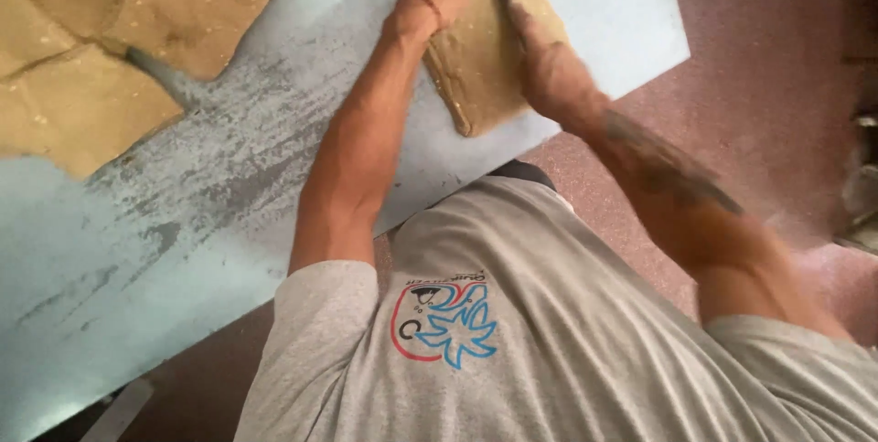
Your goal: Cutting dough into portions, weighing them, and processing them through a dough sheeter before rolling them into shapes.
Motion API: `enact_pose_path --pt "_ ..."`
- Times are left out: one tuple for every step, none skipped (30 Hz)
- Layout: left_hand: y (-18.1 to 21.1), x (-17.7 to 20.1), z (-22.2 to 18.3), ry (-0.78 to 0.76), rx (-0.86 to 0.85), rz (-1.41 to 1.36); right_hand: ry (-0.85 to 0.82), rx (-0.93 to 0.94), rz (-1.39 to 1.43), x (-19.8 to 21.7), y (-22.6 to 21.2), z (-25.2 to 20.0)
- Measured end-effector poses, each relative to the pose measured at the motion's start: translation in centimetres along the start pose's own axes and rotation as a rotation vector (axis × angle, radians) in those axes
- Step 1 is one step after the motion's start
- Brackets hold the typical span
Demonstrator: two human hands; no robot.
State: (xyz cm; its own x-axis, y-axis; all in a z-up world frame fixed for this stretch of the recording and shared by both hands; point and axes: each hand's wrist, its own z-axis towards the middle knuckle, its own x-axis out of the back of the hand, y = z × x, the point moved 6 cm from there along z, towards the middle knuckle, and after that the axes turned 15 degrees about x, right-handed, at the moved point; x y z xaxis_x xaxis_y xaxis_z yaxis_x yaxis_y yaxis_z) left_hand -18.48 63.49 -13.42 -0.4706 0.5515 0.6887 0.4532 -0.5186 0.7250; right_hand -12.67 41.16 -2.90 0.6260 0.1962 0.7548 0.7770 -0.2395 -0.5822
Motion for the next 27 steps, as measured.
enact_pose_path --pt "0.0 -0.1 0.6 -0.03 0.007 -0.014 0.183 0.3 0.068 -1.1 1.7 0.3" --pt "-1.0 -0.1 1.1 -0.019 0.013 -0.006 0.182 0.315 0.07 1.8 -2.4 0.5" --pt "-2.5 0.0 1.7 0.009 0.08 0.021 0.01 0.016 0.058 3.7 -4.7 0.5" --pt "-3.4 -0.9 1.8 0.023 0.142 0.036 -0.163 -0.3 0.045 5.5 -6.8 -1.1" --pt "-4.1 -1.3 0.8 0.019 0.142 0.034 -0.165 -0.304 0.046 4.3 -6.3 -2.7" --pt "-5.4 -1.4 0.6 -0.045 0.216 0.019 -0.169 -0.331 0.094 3.3 -5.6 -3.7" --pt "-6.6 -1.5 0.4 -0.109 0.289 0.005 -0.173 -0.358 0.143 2.3 -5.0 -4.7" --pt "-5.6 -1.2 1.1 -0.112 0.291 0.003 -0.175 -0.361 0.143 0.3 -1.8 -4.7" --pt "-5.2 -1.1 1.6 -0.136 0.379 0.057 -0.008 -0.149 0.149 -0.9 0.4 -4.0" --pt "-5.1 -1.0 1.7 -0.169 0.467 0.118 0.16 0.059 0.16 -2.5 2.2 -3.9" --pt "-4.4 -0.5 0.9 -0.179 0.469 0.123 0.159 0.052 0.169 -2.8 1.8 -6.0" --pt "-3.5 -0.7 1.0 -0.345 0.486 0.136 0.083 0.057 0.034 -2.6 1.7 -7.4" --pt "-2.6 -0.7 0.9 -0.511 0.499 0.15 0.007 0.06 -0.101 -2.3 1.6 -8.7" --pt "-1.8 0.5 -0.2 -0.499 0.516 0.153 0.001 0.08 -0.098 -4.2 2.5 -8.8" --pt "-0.8 0.9 -1.7 -0.615 0.493 0.245 0.053 -0.016 -0.034 -5.8 4.0 -9.1" --pt "0.4 1.1 -3.2 -0.739 0.462 0.342 0.108 -0.121 0.035 -7.7 5.7 -9.7" --pt "-0.1 2.5 -4.7 -0.736 0.473 0.35 0.107 -0.11 0.044 -7.6 6.5 -9.2" --pt "0.6 3.1 -6.6 -0.829 0.442 0.108 0.149 0.001 0.002 -7.5 6.5 -9.2" --pt "1.4 4.1 -8.4 -0.912 0.408 -0.137 0.192 0.111 -0.041 -7.3 6.4 -9.3" --pt "2.7 6.5 -9.1 -0.886 0.397 -0.11 0.224 0.134 -0.046 -6.5 5.7 -9.4" --pt "4.7 9.1 -9.8 -0.86 0.381 -0.395 0.168 0.014 -0.074 -6.2 5.9 -9.5" --pt "6.5 11.1 -12.0 -0.833 0.372 -0.699 0.087 -0.112 -0.097 -6.5 5.8 -11.0" --pt "8.0 12.9 -11.8 -0.818 0.374 -0.689 0.092 -0.095 -0.095 -6.3 5.7 -12.5" --pt "9.6 15.6 -10.8 -0.685 0.37 -0.855 0.076 -0.165 0.121 -6.3 6.2 -13.7" --pt "11.1 18.2 -9.9 -0.547 0.359 -1.017 0.054 -0.233 0.338 -6.4 6.7 -14.9" --pt "11.1 19.0 -8.1 -0.534 0.356 -1.01 0.056 -0.219 0.337 -7.0 8.1 -15.0" --pt "11.0 20.8 -6.1 -0.361 0.272 -1.127 0.167 -0.221 0.384 -7.2 9.6 -15.2"
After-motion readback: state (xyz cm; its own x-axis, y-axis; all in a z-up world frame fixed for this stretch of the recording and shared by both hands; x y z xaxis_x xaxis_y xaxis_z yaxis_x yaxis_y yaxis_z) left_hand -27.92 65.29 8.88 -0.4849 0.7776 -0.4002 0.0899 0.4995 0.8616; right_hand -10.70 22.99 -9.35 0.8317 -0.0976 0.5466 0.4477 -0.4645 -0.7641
